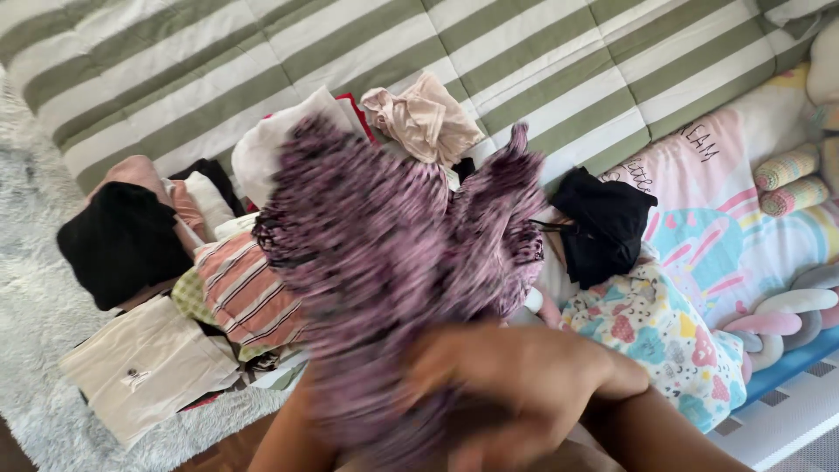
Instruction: The person folds multiple clothing items, including a lime green top, a green fabric piece, a pink tank top, a red garment, a white onesie, and pink striped shorts, then stacks them on a bed.
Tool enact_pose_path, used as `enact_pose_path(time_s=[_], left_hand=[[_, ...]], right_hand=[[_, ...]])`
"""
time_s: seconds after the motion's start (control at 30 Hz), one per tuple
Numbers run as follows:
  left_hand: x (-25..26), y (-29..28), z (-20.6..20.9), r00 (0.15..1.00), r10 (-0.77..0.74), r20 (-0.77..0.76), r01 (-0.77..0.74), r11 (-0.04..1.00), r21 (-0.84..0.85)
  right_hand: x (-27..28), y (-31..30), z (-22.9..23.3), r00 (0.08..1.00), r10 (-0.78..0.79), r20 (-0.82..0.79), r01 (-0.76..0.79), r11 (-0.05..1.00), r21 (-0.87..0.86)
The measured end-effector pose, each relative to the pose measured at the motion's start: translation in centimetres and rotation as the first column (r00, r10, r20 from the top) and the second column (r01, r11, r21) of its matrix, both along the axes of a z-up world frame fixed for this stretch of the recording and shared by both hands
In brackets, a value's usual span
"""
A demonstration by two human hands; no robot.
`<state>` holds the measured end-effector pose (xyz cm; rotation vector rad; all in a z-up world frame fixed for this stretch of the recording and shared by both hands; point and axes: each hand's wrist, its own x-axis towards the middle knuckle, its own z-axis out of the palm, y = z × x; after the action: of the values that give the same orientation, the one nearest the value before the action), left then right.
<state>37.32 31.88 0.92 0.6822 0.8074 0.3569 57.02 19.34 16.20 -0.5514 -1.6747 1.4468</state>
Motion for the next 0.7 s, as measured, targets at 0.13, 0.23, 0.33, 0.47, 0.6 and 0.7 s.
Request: enact_pose_path(time_s=[0.13, 0.23, 0.33, 0.47, 0.6, 0.7], left_hand=[[-1.6, 1.0, 0.5, 0.996, 0.088, 0.019, -0.089, 0.995, 0.049], [-6.8, -0.7, 1.5, 0.985, 0.167, -0.032, -0.161, 0.978, 0.130], [-12.5, -3.1, 2.2, 0.955, 0.263, -0.138, -0.226, 0.945, 0.236], [-18.0, -7.2, 2.6, 0.868, 0.387, -0.313, -0.262, 0.890, 0.373], [-22.8, -12.6, 3.3, 0.691, 0.512, -0.510, -0.255, 0.833, 0.491], [-25.8, -16.0, 4.0, 0.524, 0.606, -0.598, -0.230, 0.777, 0.586]], right_hand=[[-2.3, 2.1, 5.6, 0.987, -0.061, 0.152, 0.007, 0.944, 0.330], [-4.2, 2.5, 7.3, 0.937, -0.290, 0.196, 0.193, 0.896, 0.400], [-8.1, 2.9, 6.2, 0.959, -0.211, 0.187, 0.147, 0.940, 0.308], [-14.4, 2.0, 1.3, 0.914, 0.397, 0.091, -0.401, 0.915, 0.041], [-20.3, -1.2, -2.3, 0.887, 0.438, 0.147, -0.444, 0.896, 0.009], [-23.5, -2.1, -3.6, 0.914, 0.381, 0.139, -0.380, 0.924, -0.035]])
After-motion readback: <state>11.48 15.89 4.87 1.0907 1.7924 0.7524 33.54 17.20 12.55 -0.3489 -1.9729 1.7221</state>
